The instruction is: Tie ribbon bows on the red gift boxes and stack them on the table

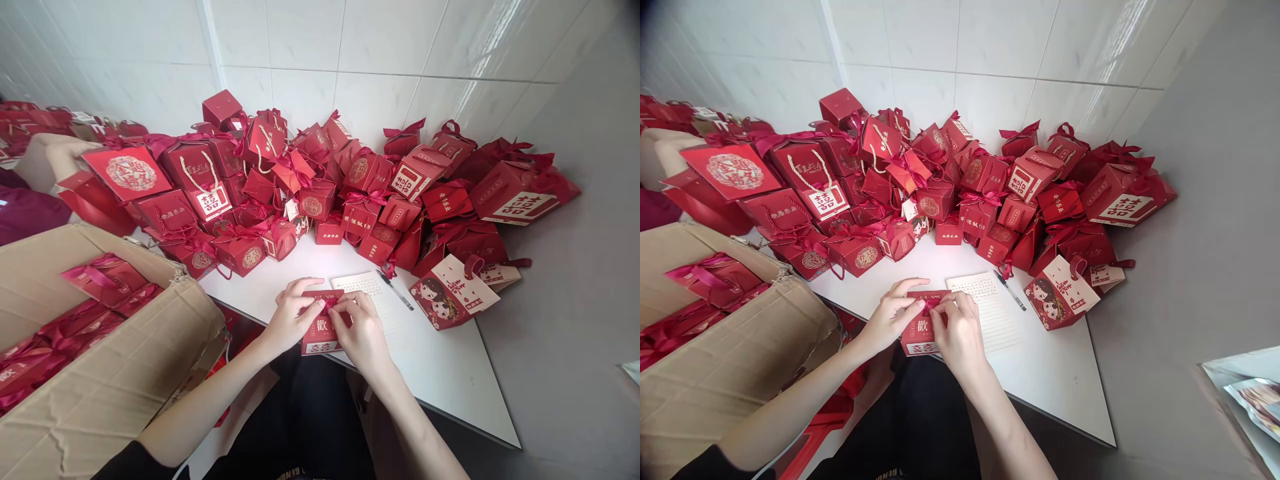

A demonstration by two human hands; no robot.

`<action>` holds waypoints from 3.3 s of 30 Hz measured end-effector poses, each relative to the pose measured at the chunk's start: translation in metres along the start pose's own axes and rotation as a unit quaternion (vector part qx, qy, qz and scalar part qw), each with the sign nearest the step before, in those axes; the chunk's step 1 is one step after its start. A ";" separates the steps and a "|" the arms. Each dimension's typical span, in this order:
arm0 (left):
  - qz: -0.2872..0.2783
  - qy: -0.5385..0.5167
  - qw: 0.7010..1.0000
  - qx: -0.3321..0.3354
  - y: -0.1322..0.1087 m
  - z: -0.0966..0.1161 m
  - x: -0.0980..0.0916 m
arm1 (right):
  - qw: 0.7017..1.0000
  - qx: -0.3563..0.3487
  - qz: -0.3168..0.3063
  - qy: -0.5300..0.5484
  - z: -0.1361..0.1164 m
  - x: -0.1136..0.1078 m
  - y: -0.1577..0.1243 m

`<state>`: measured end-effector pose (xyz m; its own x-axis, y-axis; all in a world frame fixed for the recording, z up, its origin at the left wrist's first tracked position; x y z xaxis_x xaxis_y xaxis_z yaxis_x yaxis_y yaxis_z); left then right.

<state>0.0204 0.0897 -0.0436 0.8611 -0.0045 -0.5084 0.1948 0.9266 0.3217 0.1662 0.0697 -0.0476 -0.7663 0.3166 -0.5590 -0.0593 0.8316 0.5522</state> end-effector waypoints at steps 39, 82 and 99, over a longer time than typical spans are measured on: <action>0.086 -0.063 0.989 -0.102 -0.033 -0.004 0.005 | 0.960 0.253 -0.114 0.032 0.009 -0.026 -0.007; 0.050 -0.148 0.969 -0.191 -0.029 -0.017 -0.001 | 0.874 0.366 -0.110 0.300 0.030 -0.005 -0.018; 0.026 -0.295 0.938 -0.181 -0.032 -0.038 0.007 | 0.788 0.347 -0.130 0.492 0.035 0.008 -0.019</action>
<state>0.0021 0.0746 -0.0878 0.9957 -0.0649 0.0657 0.0659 0.9977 -0.0125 0.1833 0.0722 -0.0845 -0.9311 -0.1283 0.3414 -0.1935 0.9673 -0.1641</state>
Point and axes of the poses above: each hand's wrist, its own y-axis towards the middle knuckle, its own x-axis out of the palm, z = x × y, the point moved 3 cm from there along y, towards the middle knuckle, and after that the axes turned 3 degrees about z, right-handed, at the moved point
